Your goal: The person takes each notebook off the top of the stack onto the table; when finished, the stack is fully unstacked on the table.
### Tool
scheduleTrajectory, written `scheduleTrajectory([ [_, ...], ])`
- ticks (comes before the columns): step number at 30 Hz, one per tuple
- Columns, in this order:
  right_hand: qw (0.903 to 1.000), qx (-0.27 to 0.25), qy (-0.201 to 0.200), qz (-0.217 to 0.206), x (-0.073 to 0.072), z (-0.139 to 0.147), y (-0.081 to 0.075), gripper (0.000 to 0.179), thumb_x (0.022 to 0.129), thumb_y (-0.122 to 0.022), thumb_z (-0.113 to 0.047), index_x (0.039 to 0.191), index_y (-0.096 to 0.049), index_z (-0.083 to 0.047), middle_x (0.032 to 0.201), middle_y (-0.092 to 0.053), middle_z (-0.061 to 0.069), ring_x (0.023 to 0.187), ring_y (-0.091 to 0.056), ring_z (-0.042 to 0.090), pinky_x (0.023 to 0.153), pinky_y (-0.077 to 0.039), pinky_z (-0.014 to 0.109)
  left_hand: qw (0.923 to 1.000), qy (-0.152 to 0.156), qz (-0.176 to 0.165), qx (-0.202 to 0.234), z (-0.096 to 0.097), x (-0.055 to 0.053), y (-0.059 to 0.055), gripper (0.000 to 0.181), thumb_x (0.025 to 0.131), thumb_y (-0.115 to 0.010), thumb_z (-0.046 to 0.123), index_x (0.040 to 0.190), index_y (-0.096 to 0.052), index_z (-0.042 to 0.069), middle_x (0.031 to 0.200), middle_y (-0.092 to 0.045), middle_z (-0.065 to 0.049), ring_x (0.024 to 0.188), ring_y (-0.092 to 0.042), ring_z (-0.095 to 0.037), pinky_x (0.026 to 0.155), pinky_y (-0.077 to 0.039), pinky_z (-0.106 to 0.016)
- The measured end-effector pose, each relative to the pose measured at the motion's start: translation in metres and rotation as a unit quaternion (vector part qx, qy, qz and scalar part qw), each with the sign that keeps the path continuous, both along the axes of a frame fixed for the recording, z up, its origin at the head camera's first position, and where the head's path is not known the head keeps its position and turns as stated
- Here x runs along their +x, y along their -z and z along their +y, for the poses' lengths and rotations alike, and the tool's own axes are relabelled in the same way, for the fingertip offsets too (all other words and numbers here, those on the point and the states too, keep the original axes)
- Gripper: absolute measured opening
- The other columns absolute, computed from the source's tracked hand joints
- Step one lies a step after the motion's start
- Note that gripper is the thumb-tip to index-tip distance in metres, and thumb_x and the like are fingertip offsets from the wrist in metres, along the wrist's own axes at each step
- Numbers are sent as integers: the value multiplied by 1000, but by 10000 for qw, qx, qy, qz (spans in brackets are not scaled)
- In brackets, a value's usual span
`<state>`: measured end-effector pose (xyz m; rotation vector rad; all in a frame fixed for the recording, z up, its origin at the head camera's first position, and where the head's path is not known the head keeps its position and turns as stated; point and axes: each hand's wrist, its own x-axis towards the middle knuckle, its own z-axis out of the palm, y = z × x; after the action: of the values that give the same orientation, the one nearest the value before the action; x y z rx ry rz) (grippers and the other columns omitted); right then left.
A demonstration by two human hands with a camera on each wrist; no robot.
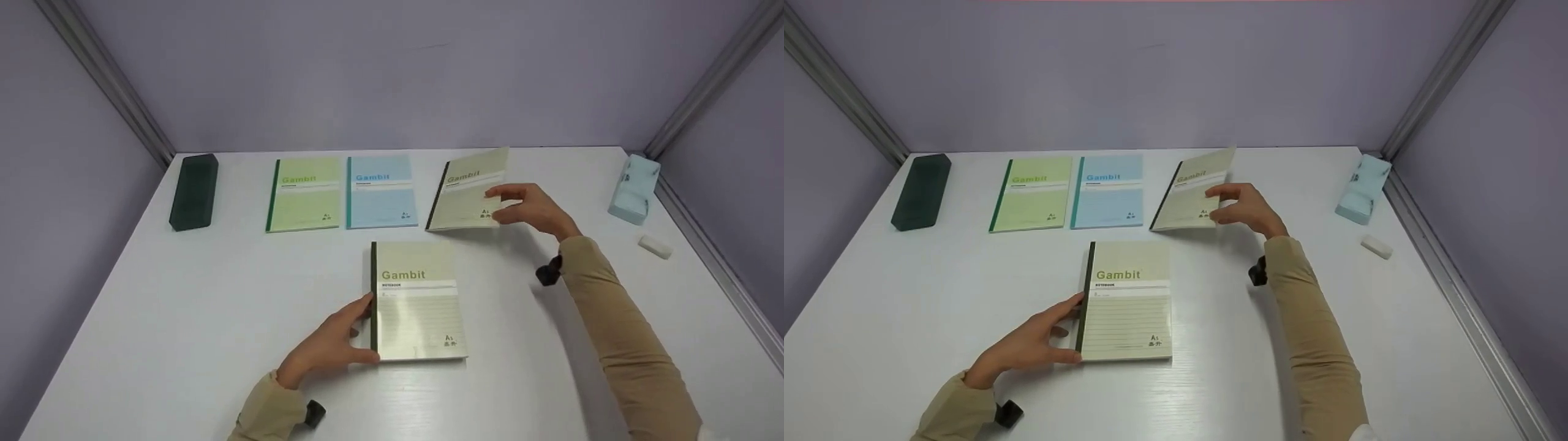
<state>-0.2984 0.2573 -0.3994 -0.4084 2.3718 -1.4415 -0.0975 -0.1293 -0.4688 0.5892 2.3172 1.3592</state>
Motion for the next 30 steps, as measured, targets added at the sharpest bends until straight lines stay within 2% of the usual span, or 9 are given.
scheduleTrajectory([
  [4,9994,-46,36,-329,-11,5,14,51,87,-61,3,137,-49,0,132,-45,17,100,-53,19,78,-52,28,10000,-1,13,38,-1,0,-1,101,80,-80,23,151,-14,-4,153,-25,-21,135,-34,-32,102,-40,-44],
  [8,9989,-44,156,-447,-20,4,24,59,87,-58,5,143,-42,-4,130,-45,20,94,-54,19,75,-52,32,10000,19,29,93,-2,0,-1,100,80,-79,23,151,-14,-4,153,-25,-22,134,-34,-33,101,-40,-46],
  [12,9977,49,472,-483,-21,1,30,64,86,-60,4,145,-36,-5,124,-48,24,86,-57,20,74,-52,35,10000,5,35,82,-1,0,0,101,80,-79,23,151,-14,-4,154,-23,-22,136,-32,-33,101,-40,-45],
  [15,9957,80,721,-571,-23,1,36,65,87,-61,4,145,-33,-1,129,-46,27,91,-58,20,77,-52,31,10000,-14,34,52,-1,0,-1,101,79,-80,23,151,-14,-4,154,-23,-22,136,-32,-33,102,-40,-45],
  [22,9908,305,1187,-578,-29,-2,48,61,87,-61,3,142,-35,8,138,-44,27,115,-53,31,81,-51,26,10000,-43,-11,21,-1,0,0,101,79,-80,22,151,-14,-3,152,-27,-21,136,-33,-31,102,-40,-44],
  [26,9895,399,1276,-558,-31,-5,50,59,88,-58,4,142,-34,11,141,-41,27,118,-50,31,81,-51,24,9999,-67,-67,31,0,0,0,102,78,-81,21,152,-14,-3,154,-23,-20,138,-30,-31,102,-40,-44],
  [30,9872,576,1441,-363,-30,-8,50,51,88,-56,4,137,-44,10,135,-46,25,104,-53,23,75,-49,21,9999,-73,-83,24,0,1,0,101,78,-80,22,152,-14,-2,155,-23,-19,138,-29,-30,102,-39,-44],
])
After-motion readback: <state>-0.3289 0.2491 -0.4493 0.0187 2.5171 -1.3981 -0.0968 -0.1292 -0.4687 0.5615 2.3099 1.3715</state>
